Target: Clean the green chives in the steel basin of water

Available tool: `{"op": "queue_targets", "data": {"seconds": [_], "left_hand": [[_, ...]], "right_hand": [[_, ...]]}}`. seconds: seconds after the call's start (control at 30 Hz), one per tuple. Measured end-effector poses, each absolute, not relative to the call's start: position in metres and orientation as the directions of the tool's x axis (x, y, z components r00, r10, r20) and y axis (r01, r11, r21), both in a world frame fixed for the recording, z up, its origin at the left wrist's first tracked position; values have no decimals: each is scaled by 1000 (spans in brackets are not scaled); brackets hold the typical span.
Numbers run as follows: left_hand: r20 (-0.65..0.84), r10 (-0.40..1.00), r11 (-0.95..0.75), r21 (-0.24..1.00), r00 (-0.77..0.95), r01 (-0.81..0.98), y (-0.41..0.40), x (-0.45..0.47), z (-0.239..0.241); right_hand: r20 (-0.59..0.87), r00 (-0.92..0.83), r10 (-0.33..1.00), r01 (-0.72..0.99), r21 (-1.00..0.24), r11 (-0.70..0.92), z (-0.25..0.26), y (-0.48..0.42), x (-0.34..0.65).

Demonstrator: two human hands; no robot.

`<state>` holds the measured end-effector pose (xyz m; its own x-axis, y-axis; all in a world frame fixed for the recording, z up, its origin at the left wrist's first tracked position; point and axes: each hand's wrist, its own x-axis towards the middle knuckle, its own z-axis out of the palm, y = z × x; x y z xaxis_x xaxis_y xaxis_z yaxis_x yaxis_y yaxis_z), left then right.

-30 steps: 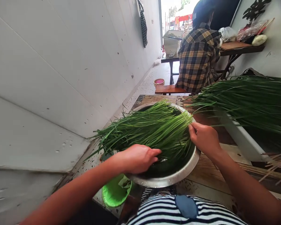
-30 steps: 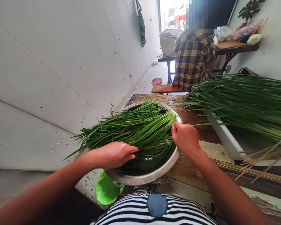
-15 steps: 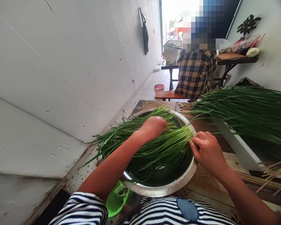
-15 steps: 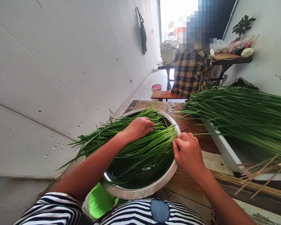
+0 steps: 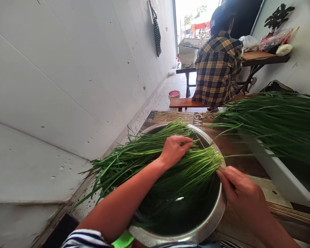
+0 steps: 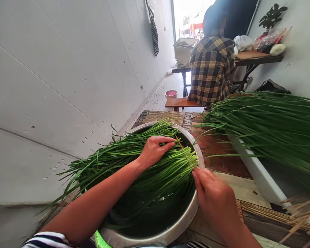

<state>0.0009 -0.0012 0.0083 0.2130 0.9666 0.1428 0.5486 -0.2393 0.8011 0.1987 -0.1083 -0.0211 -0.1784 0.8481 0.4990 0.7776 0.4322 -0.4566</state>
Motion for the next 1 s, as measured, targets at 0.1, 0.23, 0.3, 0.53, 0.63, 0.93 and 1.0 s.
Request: {"op": "queue_targets", "data": {"seconds": [0.1, 0.23, 0.3, 0.53, 0.63, 0.93, 1.0], "left_hand": [[127, 978, -178, 921, 165, 346, 0, 3, 5], [-58, 984, 39, 992, 168, 116, -2, 6, 11], [-123, 973, 118, 992, 196, 38, -4, 7, 16], [-219, 966, 229, 972, 137, -56, -3, 8, 16], [-204, 970, 216, 973, 135, -85, -2, 7, 13], [-227, 960, 240, 968, 163, -68, -7, 10, 23], [-217, 962, 230, 971, 164, -68, -7, 10, 23]], "right_hand": [[550, -193, 812, 886, -259, 386, -20, -118, 194], [520, -302, 799, 897, -130, 424, -14, -119, 194], [532, -301, 791, 894, -132, 429, -13, -116, 196], [591, -283, 756, 872, -170, 459, -16, -115, 196], [593, -298, 748, 864, -165, 475, -15, -115, 196], [585, -299, 754, 854, -188, 485, -15, -115, 198], [589, -303, 750, 853, -183, 489, -15, -114, 198]]}}
